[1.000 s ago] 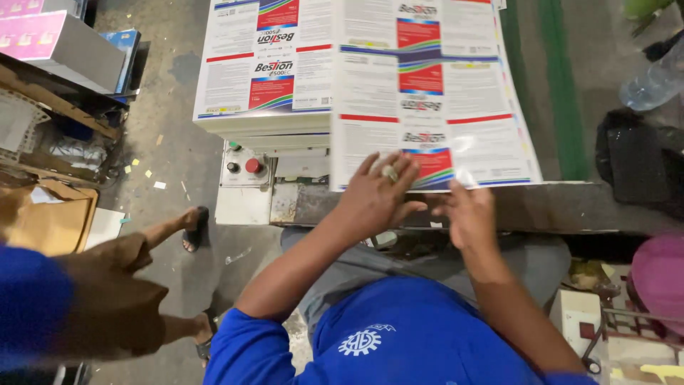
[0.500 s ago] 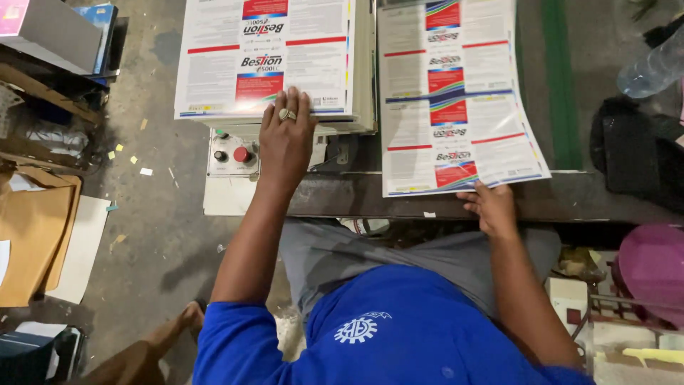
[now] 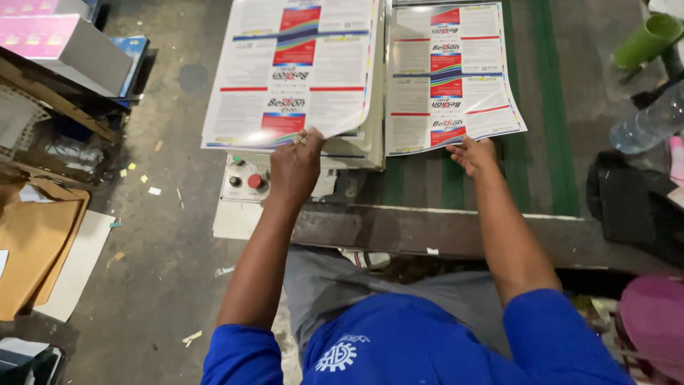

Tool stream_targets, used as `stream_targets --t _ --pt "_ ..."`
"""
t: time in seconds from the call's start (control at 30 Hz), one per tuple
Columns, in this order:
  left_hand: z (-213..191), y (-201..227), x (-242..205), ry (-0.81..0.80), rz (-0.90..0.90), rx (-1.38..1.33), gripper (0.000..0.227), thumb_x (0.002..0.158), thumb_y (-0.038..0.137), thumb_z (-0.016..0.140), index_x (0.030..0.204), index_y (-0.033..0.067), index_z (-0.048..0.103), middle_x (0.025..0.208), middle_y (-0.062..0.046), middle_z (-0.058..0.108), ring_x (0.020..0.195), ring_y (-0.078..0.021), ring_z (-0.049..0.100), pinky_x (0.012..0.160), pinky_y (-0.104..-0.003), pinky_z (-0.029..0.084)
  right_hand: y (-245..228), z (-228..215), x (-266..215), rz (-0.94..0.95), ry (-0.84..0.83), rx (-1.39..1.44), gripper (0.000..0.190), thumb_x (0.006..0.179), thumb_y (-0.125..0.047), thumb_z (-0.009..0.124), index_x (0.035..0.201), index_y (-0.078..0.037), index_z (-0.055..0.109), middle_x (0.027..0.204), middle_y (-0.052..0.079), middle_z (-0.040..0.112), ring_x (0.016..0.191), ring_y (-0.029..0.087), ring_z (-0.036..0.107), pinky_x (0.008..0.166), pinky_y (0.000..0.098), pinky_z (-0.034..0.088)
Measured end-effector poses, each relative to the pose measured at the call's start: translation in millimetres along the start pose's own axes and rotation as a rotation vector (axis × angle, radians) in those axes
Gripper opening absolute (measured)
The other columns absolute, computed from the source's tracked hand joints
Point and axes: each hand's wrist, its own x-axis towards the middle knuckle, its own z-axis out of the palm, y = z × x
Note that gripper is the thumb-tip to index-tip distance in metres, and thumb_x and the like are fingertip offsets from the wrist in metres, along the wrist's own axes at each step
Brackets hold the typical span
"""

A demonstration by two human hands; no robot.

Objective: The person sits and repeatedly picks up printed sheets from a pile, folds them in half, and places them onto a growing stack on a table. The person occasionally adjusts the alignment of the stack with their hands.

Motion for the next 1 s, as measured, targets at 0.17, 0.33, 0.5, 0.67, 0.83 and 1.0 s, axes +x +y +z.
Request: stream_targets --t 0.17,0.33,0.5,0.67,0.83,1.0 --pt "-18.7 -3.8 15.1 -0.139 -0.156 -0.067 0.015 0.097 0.023 0.072 0.091 0.0092 0.074 0.068 -0.015 0.072 0.065 -0.0309 0.071 0.057 -0.045 0.053 -3.6 -0.6 12.4 0.063 -0.013 0.111 0.022 0.107 -0.023 0.057 0.124 -0.009 0.056 0.108 0.013 0.073 0.086 0.026 0.076 0.06 0.0358 0.057" --pt "-5.4 -46.2 23.4 0.017 -0.173 -0.458 0.012 0.09 0.022 0.077 0.093 0.0109 0.081 0.078 -0.013 0.075 0.067 -0.0242 0.072 0.058 -0.036 0.055 20.7 3.1 -91.1 -0.036 -0.11 0.148 0.015 0.104 -0.014 0.059 0.118 -0.008 0.056 0.104 0.015 0.074 0.083 0.024 0.073 0.059 0.0341 0.055" --pt "-15.2 -37.7 48.9 0.378 -0.388 -0.646 0.011 0.108 0.015 0.067 0.107 0.0072 0.075 0.088 -0.01 0.078 0.071 -0.023 0.072 0.067 -0.033 0.058 -6.0 52.0 -197.4 -0.049 -0.136 0.036 0.032 0.101 -0.012 0.059 0.133 -0.009 0.058 0.104 0.011 0.075 0.08 0.017 0.071 0.061 0.0291 0.053" --pt "8.6 43.7 25.4 0.314 0.237 -0.293 0.019 0.1 0.01 0.067 0.117 0.0019 0.069 0.117 -0.016 0.073 0.097 -0.0312 0.073 0.081 -0.042 0.058 -69.2 125.2 -278.1 -0.281 -0.258 -0.041 0.035 0.107 -0.019 0.058 0.138 -0.004 0.058 0.111 0.01 0.073 0.086 0.015 0.07 0.065 0.0267 0.053" --pt "8.2 114.0 3.4 0.001 0.353 -0.322 0.036 0.093 0.017 0.068 0.124 -0.0002 0.067 0.131 -0.018 0.067 0.123 -0.0344 0.065 0.107 -0.049 0.051 -63.9 130.6 -291.1 -0.324 -0.404 0.023 0.037 0.105 -0.021 0.059 0.137 -0.003 0.055 0.118 0.008 0.071 0.093 0.016 0.072 0.069 0.0294 0.058" --pt "11.4 80.8 -8.1 -0.059 0.334 -0.308 0.046 0.096 0.034 0.071 0.129 0.0026 0.064 0.14 -0.015 0.062 0.14 -0.0334 0.05 0.12 -0.055 0.032 -45.0 67.4 -285.6 -0.222 0.002 0.086 0.034 0.102 -0.017 0.061 0.133 -0.005 0.053 0.108 0.011 0.072 0.081 0.021 0.074 0.057 0.0293 0.054"
